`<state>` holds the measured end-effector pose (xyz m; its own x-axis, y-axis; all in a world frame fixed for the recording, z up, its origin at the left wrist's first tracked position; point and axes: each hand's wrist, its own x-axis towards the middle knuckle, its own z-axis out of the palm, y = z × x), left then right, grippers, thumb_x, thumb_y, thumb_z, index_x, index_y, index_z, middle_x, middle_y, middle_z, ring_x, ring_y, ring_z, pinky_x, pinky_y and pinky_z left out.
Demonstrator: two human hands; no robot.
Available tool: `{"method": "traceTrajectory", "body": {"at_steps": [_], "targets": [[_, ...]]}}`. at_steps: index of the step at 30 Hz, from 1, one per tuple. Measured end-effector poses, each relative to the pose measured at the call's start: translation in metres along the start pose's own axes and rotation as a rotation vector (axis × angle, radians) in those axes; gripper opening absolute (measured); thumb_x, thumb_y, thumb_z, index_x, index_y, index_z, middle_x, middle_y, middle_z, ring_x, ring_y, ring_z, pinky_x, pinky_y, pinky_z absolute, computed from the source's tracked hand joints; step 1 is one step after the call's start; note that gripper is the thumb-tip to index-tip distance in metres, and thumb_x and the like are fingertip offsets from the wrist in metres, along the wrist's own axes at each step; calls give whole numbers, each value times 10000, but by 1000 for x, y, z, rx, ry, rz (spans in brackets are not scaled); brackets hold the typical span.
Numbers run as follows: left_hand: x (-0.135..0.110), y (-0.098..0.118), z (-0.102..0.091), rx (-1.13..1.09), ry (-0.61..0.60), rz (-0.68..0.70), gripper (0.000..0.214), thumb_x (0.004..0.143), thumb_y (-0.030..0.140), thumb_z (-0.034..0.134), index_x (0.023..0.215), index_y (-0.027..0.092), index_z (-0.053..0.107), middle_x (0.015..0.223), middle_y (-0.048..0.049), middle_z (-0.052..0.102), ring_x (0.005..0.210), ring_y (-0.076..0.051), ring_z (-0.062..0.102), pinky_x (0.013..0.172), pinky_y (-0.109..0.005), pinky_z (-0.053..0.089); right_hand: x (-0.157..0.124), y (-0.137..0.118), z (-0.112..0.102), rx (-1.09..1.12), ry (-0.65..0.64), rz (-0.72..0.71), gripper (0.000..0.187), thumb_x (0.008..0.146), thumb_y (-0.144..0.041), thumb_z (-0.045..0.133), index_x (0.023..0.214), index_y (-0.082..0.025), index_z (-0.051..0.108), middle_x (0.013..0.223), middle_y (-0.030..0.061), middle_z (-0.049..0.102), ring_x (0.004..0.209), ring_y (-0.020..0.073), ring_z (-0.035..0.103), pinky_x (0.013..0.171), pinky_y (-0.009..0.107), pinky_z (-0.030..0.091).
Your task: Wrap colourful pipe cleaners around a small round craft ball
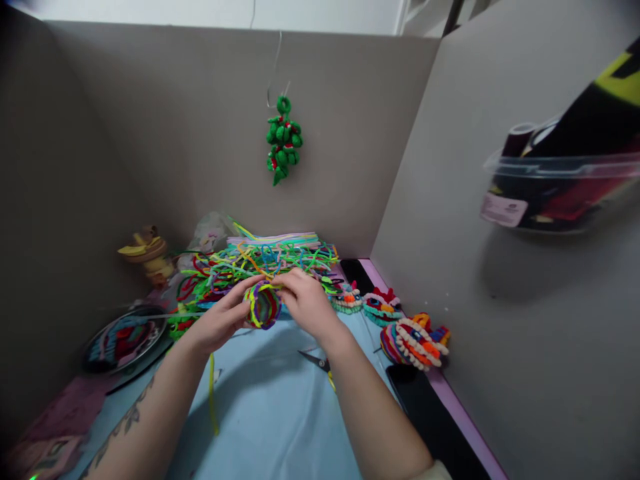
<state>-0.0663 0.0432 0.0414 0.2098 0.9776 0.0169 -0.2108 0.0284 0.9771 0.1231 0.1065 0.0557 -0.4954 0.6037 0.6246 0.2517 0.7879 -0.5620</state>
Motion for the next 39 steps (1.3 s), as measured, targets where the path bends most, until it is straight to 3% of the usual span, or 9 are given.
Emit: {"method": "traceTrajectory", "body": {"at_steps": [9,14,20,23,26,30,35,37,39], "targets": [[2,-8,7,-154,-55,-64,480,778,413,636,1239,326,536,1256,-71,519,918,-206,589,737,-354,527,-2,2,4,-230,-25,-64,143,868,-159,524,874,-190,663,867,51,622,807,151,574,747,260,438],[5,-11,7,-21,3,-43,496,753,348,673,1224,278,535,1173,-71,562,895,-197,585,702,-295,513,-2,0,2,-271,-64,-24,99,844,-151,566,832,-183,659,831,44,618,781,151,572,719,255,426],[3,4,-5,548,133,238,478,718,339,690,1173,237,584,1188,-73,565,1082,-260,515,931,-383,433,1,5,-12,-93,-114,99,93,764,-119,641,693,-173,670,696,9,640,690,125,578,658,230,412],[0,13,-12,864,221,410,449,732,326,669,1168,248,593,1184,-79,547,1139,-267,477,1012,-410,356,1,7,-15,-2,-218,210,88,745,-150,641,665,-166,672,672,2,647,652,116,569,610,217,391],[-3,17,-18,1090,236,478,449,762,321,636,1204,278,570,1237,-82,491,1167,-262,457,1012,-402,353,0,8,-14,144,-343,325,113,747,-203,612,649,-161,650,588,-22,596,553,97,515,518,201,346],[-6,17,-20,1166,223,530,455,767,318,634,1215,290,561,1263,-83,467,1170,-264,460,995,-387,371,1,8,-9,349,-375,487,219,726,-317,620,589,-157,557,482,-60,465,432,67,390,433,190,270],[-4,15,-13,1172,156,532,432,773,316,628,1200,281,574,1250,-87,487,1158,-254,476,982,-379,393,3,9,-3,562,-268,557,485,713,-577,576,494,-173,420,426,-72,355,399,47,272,403,194,187],[-3,15,-14,1137,191,541,425,772,313,628,1191,265,577,1235,-86,500,1156,-244,480,989,-381,391,3,11,-3,585,-251,559,508,698,-623,574,512,-174,425,424,-73,353,398,48,269,399,196,181],[-2,16,-18,1055,318,544,435,756,326,642,1178,245,581,1208,-80,528,1146,-243,489,1001,-391,380,2,14,-6,567,-272,558,472,687,-603,612,571,-166,475,449,-69,391,407,53,302,401,195,200]]}}
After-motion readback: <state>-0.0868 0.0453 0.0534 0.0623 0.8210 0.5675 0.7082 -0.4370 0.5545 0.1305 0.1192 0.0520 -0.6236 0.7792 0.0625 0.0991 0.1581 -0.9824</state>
